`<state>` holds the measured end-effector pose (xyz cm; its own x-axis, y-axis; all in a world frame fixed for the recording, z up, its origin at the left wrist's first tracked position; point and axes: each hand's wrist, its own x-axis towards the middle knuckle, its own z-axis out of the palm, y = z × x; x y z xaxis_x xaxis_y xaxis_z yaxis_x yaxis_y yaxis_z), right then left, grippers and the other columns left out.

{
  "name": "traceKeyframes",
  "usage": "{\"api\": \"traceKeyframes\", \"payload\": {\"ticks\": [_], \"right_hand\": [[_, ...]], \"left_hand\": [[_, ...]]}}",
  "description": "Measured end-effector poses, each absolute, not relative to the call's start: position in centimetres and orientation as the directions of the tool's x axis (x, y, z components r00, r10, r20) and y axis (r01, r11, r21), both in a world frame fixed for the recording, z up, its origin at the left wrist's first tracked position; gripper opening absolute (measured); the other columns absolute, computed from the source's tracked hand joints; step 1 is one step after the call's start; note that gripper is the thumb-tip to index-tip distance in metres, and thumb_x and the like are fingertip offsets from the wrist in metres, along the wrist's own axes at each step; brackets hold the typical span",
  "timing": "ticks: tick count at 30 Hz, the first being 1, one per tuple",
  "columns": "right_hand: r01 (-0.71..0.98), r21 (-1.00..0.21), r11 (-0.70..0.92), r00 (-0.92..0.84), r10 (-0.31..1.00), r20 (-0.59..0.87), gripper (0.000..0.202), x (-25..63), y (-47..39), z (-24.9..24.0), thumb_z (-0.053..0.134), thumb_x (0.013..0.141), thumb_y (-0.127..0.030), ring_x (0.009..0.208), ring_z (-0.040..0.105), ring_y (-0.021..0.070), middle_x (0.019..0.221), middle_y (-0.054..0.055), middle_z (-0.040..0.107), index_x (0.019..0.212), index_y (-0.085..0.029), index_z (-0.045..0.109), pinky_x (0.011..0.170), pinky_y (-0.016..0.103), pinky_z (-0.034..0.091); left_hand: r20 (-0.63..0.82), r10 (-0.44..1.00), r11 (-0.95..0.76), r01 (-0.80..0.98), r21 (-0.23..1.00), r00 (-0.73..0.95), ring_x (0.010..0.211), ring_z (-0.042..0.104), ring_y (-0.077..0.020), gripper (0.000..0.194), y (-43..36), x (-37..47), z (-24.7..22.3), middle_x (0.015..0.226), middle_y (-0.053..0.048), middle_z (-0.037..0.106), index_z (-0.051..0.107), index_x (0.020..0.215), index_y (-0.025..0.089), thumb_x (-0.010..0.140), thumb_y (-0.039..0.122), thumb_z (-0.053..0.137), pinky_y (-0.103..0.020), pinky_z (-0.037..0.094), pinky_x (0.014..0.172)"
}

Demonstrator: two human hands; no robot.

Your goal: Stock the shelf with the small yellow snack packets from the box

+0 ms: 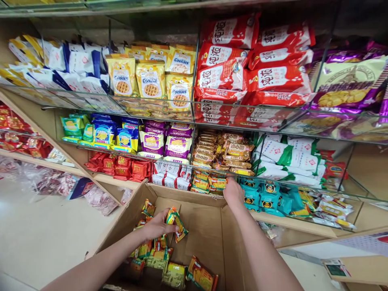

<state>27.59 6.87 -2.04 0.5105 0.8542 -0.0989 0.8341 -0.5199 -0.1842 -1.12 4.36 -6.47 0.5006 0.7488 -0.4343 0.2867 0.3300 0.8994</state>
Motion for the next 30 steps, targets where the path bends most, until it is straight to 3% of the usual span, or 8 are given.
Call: {"api": "traceKeyframes", "payload": {"ticks": [8, 14, 23, 30], "right_hand": [[0.838, -0.157, -0.523, 0.511, 0.852, -0.113, 0.027, 28.1, 7.8, -2.5, 0.037, 0.081, -0.017, 0.087, 0.061, 0.0241, 0.096, 0.015, 0.063, 0.097, -0.014, 0.058, 0.065, 0.029, 0.044], [0.848, -0.152, -0.508, 0.491, 0.860, -0.137, 0.029, 27.9, 8.1, -2.4, 0.043, 0.080, -0.027, 0.090, 0.060, 0.0263, 0.096, 0.014, 0.063, 0.103, -0.017, 0.056, 0.069, 0.034, 0.045], [0.935, -0.015, -0.354, 0.349, 0.926, -0.146, 0.031, 27.5, 8.1, -1.6, 0.056, 0.072, -0.030, 0.088, 0.060, 0.0251, 0.093, 0.012, 0.064, 0.101, -0.017, 0.056, 0.069, 0.032, 0.045], [0.977, 0.030, -0.211, 0.213, 0.960, -0.184, 0.021, 27.2, 8.7, -1.3, 0.051, 0.075, -0.020, 0.089, 0.060, 0.0240, 0.095, 0.012, 0.064, 0.092, -0.016, 0.062, 0.072, 0.032, 0.045]], "left_hand": [[-0.455, 0.726, 0.339, 0.308, 0.889, 0.515, 0.065, 0.049, -0.0109, 0.041, 4.5, -1.2, -7.2, 0.069, 0.004, 0.053, 0.045, 0.079, 0.017, 0.052, 0.030, 0.073, -0.025, 0.038, 0.065], [-0.463, 0.711, 0.358, 0.294, 0.886, 0.529, 0.066, 0.050, -0.0116, 0.041, 4.3, -1.2, -7.4, 0.070, 0.003, 0.054, 0.046, 0.079, 0.017, 0.051, 0.028, 0.073, -0.026, 0.039, 0.067], [-0.480, 0.707, 0.370, 0.307, 0.877, 0.520, 0.066, 0.049, -0.0104, 0.039, 4.3, -1.3, -7.5, 0.070, 0.003, 0.054, 0.046, 0.081, 0.016, 0.053, 0.025, 0.072, -0.025, 0.039, 0.067], [-0.476, 0.712, 0.359, 0.316, 0.878, 0.515, 0.068, 0.050, -0.0115, 0.041, 4.4, -1.4, -7.9, 0.072, 0.003, 0.055, 0.047, 0.082, 0.016, 0.053, 0.028, 0.073, -0.025, 0.039, 0.066]]}}
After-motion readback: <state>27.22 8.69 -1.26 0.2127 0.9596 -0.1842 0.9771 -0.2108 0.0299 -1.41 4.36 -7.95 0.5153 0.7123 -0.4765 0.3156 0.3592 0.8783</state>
